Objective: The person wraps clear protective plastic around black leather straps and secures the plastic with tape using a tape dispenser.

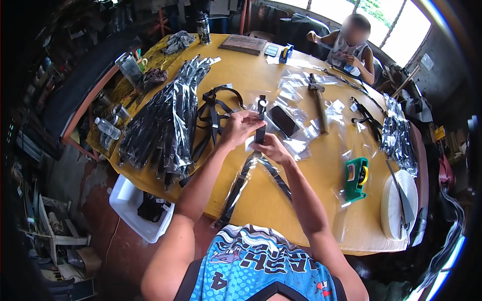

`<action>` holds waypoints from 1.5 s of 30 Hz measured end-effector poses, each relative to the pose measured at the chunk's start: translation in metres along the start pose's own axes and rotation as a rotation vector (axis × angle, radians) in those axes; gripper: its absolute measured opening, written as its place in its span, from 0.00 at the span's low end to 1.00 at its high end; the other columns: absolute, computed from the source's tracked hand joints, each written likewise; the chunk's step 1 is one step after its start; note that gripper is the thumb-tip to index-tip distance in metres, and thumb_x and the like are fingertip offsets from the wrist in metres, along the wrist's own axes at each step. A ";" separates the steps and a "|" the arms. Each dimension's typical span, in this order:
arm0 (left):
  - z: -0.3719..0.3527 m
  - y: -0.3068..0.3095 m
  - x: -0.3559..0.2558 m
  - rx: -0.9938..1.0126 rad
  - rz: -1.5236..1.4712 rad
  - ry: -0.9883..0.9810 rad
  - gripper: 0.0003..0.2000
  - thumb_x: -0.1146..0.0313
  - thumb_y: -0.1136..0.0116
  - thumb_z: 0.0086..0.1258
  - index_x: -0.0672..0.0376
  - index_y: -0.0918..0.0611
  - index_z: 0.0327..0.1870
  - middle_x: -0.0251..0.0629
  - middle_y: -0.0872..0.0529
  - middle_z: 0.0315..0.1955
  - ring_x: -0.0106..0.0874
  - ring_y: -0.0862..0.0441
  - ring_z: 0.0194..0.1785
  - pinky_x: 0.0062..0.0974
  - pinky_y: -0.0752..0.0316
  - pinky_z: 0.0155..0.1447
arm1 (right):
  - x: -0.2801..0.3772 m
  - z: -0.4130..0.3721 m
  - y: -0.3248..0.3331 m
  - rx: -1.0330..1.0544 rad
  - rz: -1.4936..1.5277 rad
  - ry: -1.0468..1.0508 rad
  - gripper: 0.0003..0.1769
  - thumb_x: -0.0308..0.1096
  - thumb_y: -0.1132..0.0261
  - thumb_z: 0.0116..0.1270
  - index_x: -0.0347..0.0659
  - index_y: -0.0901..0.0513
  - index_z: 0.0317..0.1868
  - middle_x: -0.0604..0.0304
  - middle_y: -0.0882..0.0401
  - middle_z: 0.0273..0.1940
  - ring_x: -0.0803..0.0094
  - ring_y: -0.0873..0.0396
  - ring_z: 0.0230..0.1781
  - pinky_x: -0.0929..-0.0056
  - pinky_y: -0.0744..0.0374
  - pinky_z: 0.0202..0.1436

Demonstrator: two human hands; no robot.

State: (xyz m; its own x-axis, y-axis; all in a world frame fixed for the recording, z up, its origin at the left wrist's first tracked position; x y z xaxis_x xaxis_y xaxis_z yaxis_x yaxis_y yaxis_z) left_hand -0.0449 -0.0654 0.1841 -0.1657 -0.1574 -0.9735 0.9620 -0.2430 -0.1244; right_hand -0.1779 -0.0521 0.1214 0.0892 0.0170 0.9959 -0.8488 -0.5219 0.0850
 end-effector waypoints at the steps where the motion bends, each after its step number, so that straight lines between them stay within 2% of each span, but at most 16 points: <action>1: -0.002 -0.002 -0.002 0.042 -0.023 0.034 0.09 0.75 0.37 0.60 0.66 0.19 0.40 0.35 0.15 0.34 0.22 0.18 0.39 0.18 0.23 0.46 | 0.001 0.002 -0.002 0.024 -0.106 -0.018 0.12 0.30 0.37 0.62 0.34 0.22 0.45 0.64 0.20 0.38 0.81 0.26 0.39 0.76 0.27 0.45; 2: -0.002 -0.001 -0.001 0.039 -0.022 0.035 0.09 0.75 0.37 0.60 0.66 0.19 0.40 0.35 0.15 0.34 0.22 0.18 0.39 0.18 0.23 0.46 | 0.002 0.004 -0.003 0.026 -0.106 -0.019 0.12 0.30 0.37 0.62 0.34 0.22 0.45 0.64 0.20 0.38 0.81 0.26 0.39 0.76 0.27 0.45; 4: -0.001 0.000 -0.002 0.058 0.038 0.021 0.08 0.75 0.38 0.61 0.65 0.19 0.40 0.36 0.15 0.34 0.23 0.18 0.40 0.19 0.23 0.47 | 0.024 0.002 -0.008 0.043 -0.013 0.142 0.15 0.31 0.38 0.63 0.35 0.24 0.49 0.63 0.20 0.35 0.80 0.25 0.38 0.76 0.27 0.44; 7: -0.001 0.005 0.000 0.046 0.035 0.012 0.07 0.74 0.38 0.62 0.64 0.19 0.39 0.36 0.15 0.35 0.22 0.18 0.38 0.19 0.23 0.44 | 0.014 0.007 -0.008 0.107 0.114 0.114 0.17 0.31 0.40 0.65 0.35 0.29 0.52 0.62 0.20 0.35 0.77 0.24 0.39 0.74 0.27 0.46; 11: -0.003 0.008 0.000 0.031 0.098 0.029 0.07 0.73 0.38 0.62 0.64 0.19 0.39 0.36 0.14 0.35 0.20 0.19 0.37 0.18 0.24 0.42 | 0.017 0.004 -0.010 0.112 0.044 0.205 0.16 0.31 0.42 0.68 0.36 0.32 0.54 0.62 0.20 0.37 0.76 0.23 0.40 0.74 0.27 0.48; 16: 0.000 0.016 0.004 -0.112 -0.077 0.003 0.08 0.73 0.37 0.61 0.64 0.19 0.39 0.36 0.14 0.35 0.20 0.19 0.39 0.17 0.26 0.44 | 0.008 -0.004 -0.009 0.069 0.224 0.206 0.09 0.30 0.45 0.70 0.35 0.28 0.46 0.60 0.20 0.38 0.75 0.22 0.41 0.73 0.26 0.49; 17: 0.001 0.016 0.006 -0.117 -0.090 0.009 0.07 0.76 0.38 0.61 0.66 0.19 0.39 0.35 0.15 0.34 0.21 0.19 0.39 0.19 0.23 0.47 | 0.004 -0.005 -0.009 0.067 0.225 0.206 0.09 0.30 0.45 0.70 0.35 0.28 0.46 0.60 0.20 0.38 0.75 0.22 0.41 0.73 0.26 0.49; 21: 0.003 0.015 0.013 -0.136 -0.110 -0.001 0.09 0.76 0.37 0.60 0.66 0.20 0.41 0.36 0.15 0.35 0.23 0.19 0.40 0.19 0.23 0.48 | -0.001 -0.009 -0.011 -0.044 0.261 0.166 0.07 0.29 0.46 0.70 0.35 0.27 0.44 0.60 0.20 0.35 0.75 0.21 0.38 0.75 0.25 0.46; 23: 0.003 0.019 0.014 -0.226 -0.034 -0.036 0.11 0.77 0.36 0.59 0.64 0.20 0.43 0.37 0.16 0.37 0.24 0.18 0.41 0.20 0.23 0.48 | -0.002 -0.010 -0.012 -0.079 0.294 0.161 0.07 0.29 0.46 0.70 0.35 0.27 0.45 0.60 0.19 0.35 0.75 0.21 0.37 0.75 0.24 0.45; 26: 0.002 0.021 0.022 -0.204 -0.039 0.038 0.13 0.77 0.36 0.59 0.63 0.20 0.45 0.37 0.16 0.38 0.25 0.19 0.42 0.20 0.23 0.49 | -0.001 -0.012 -0.013 -0.106 0.271 0.164 0.07 0.29 0.47 0.71 0.35 0.27 0.44 0.59 0.19 0.34 0.75 0.21 0.37 0.76 0.24 0.43; 30: -0.001 0.016 0.034 -0.179 -0.127 -0.017 0.13 0.76 0.35 0.58 0.62 0.20 0.45 0.35 0.15 0.37 0.22 0.20 0.42 0.19 0.25 0.46 | 0.005 -0.011 -0.015 -0.165 0.277 0.189 0.06 0.29 0.48 0.71 0.35 0.28 0.43 0.58 0.20 0.34 0.73 0.20 0.35 0.74 0.22 0.42; 32: -0.005 0.013 0.037 -0.203 -0.008 0.030 0.13 0.77 0.35 0.58 0.63 0.20 0.44 0.35 0.16 0.37 0.23 0.20 0.41 0.19 0.24 0.48 | 0.005 -0.010 -0.015 -0.186 0.302 0.194 0.06 0.28 0.48 0.71 0.35 0.29 0.43 0.58 0.20 0.33 0.73 0.20 0.34 0.74 0.22 0.41; 37: -0.007 0.015 0.056 -0.183 -0.108 0.063 0.11 0.75 0.36 0.59 0.63 0.21 0.42 0.36 0.16 0.38 0.23 0.20 0.41 0.21 0.25 0.48 | -0.005 -0.008 -0.015 -0.182 0.332 0.149 0.06 0.28 0.49 0.71 0.35 0.29 0.43 0.58 0.20 0.32 0.72 0.20 0.32 0.75 0.21 0.37; 40: -0.006 0.016 0.049 -0.067 -0.395 0.115 0.08 0.72 0.39 0.62 0.61 0.21 0.40 0.38 0.16 0.38 0.25 0.20 0.41 0.22 0.25 0.48 | -0.008 -0.010 -0.012 -0.182 0.300 0.107 0.06 0.28 0.49 0.71 0.35 0.30 0.43 0.58 0.21 0.32 0.73 0.20 0.31 0.75 0.21 0.37; 42: -0.005 0.011 0.038 0.049 -0.712 0.226 0.08 0.68 0.41 0.64 0.59 0.22 0.40 0.41 0.16 0.38 0.28 0.19 0.43 0.23 0.26 0.49 | -0.008 -0.011 -0.012 -0.171 0.297 0.105 0.06 0.28 0.49 0.71 0.35 0.29 0.43 0.58 0.21 0.32 0.73 0.20 0.31 0.75 0.21 0.36; 45: 0.002 0.011 0.039 0.021 -0.632 0.215 0.06 0.73 0.39 0.63 0.60 0.22 0.37 0.42 0.16 0.38 0.32 0.18 0.44 0.25 0.24 0.51 | -0.005 -0.012 -0.014 -0.154 0.291 0.093 0.06 0.28 0.49 0.71 0.35 0.29 0.44 0.58 0.21 0.32 0.73 0.20 0.30 0.76 0.22 0.35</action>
State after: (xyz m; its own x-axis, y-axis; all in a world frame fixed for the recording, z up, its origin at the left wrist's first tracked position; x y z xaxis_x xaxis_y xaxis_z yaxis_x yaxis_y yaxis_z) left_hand -0.0410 -0.0758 0.1452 -0.6473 0.2149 -0.7313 0.6892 -0.2448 -0.6820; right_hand -0.1729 -0.0350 0.1160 -0.2106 -0.0323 0.9770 -0.9008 -0.3819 -0.2068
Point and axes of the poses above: each hand's wrist, its own z-axis towards the middle knuckle, its own y-axis out of the back of the hand, x = y × z, the point moved 4 cm from there along z, towards the middle knuckle
